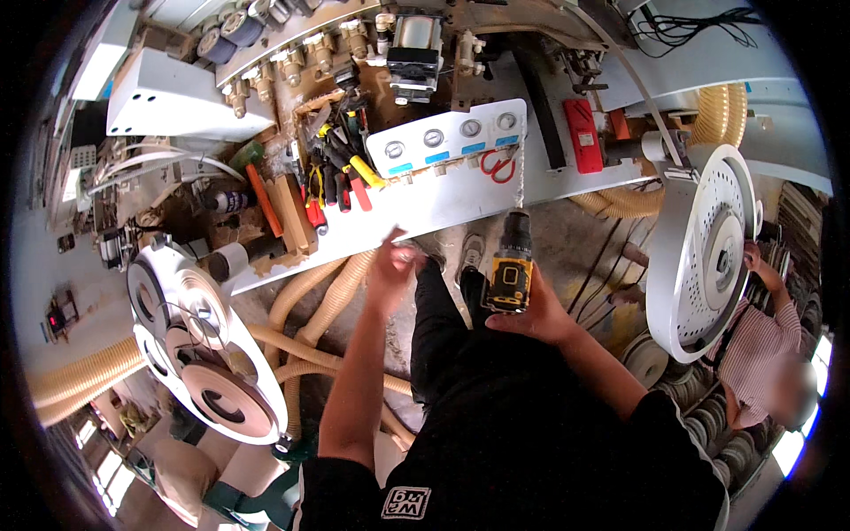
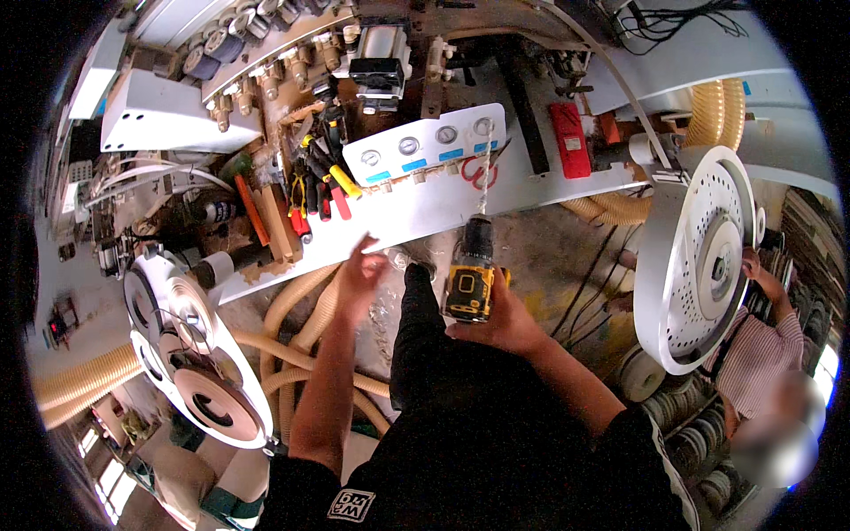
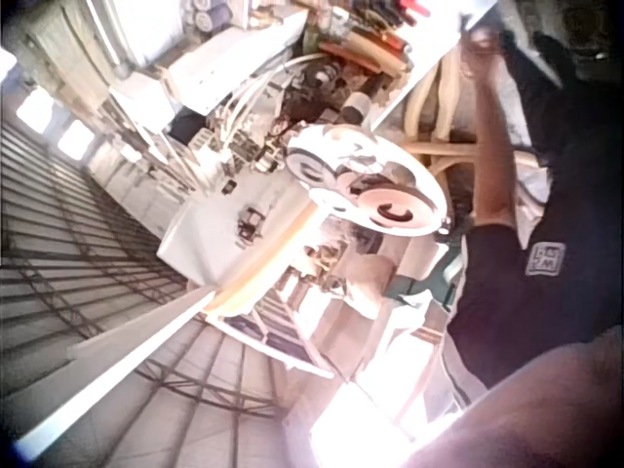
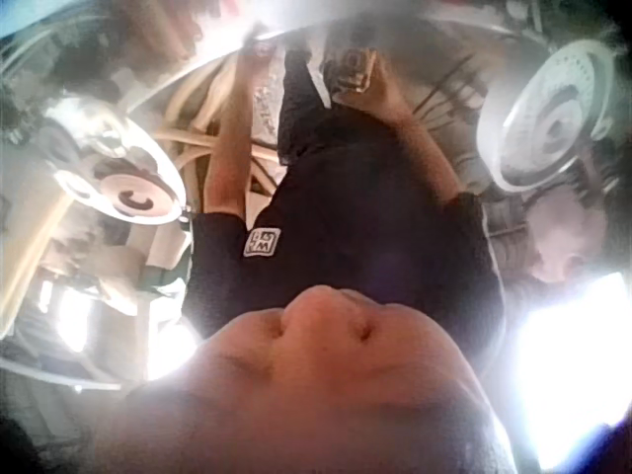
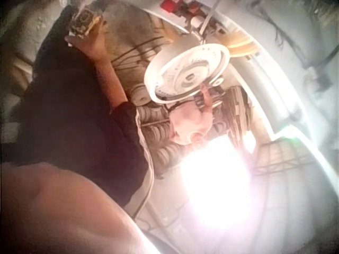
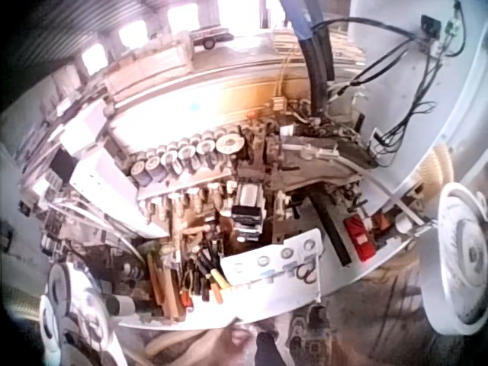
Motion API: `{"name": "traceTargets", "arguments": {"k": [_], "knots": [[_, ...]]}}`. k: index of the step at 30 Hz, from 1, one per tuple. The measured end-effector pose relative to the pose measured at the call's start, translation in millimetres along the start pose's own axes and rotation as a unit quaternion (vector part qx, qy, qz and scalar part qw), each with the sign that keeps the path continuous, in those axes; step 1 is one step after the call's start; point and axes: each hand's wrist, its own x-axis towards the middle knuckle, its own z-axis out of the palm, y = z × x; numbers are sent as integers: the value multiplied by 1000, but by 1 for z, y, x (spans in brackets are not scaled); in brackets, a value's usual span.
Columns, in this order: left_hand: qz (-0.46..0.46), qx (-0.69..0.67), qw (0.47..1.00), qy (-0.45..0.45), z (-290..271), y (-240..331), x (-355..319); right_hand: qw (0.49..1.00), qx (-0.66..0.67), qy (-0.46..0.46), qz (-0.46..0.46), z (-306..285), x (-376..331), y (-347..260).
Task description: The person clears debris from a machine component with a handheld tool and wipes it with a cloth, then secures a part using a wrench and a drill at a workstation.
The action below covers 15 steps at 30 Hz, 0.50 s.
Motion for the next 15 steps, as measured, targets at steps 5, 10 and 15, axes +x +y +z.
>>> {"name": "traceTargets", "arguments": {"k": [5, 10, 15], "knots": [[83, -33, 986, -141, 39, 87, -81, 991, 108, -55, -51, 18, -5, -4], [139, 109, 980, -89, 41, 76, -95, 979, -186, -76, -23, 3, -4, -64], [86, -61, 994, -16, 46, 102, -112, 923, 364, 97, 79, 15, 35, -39]]}}
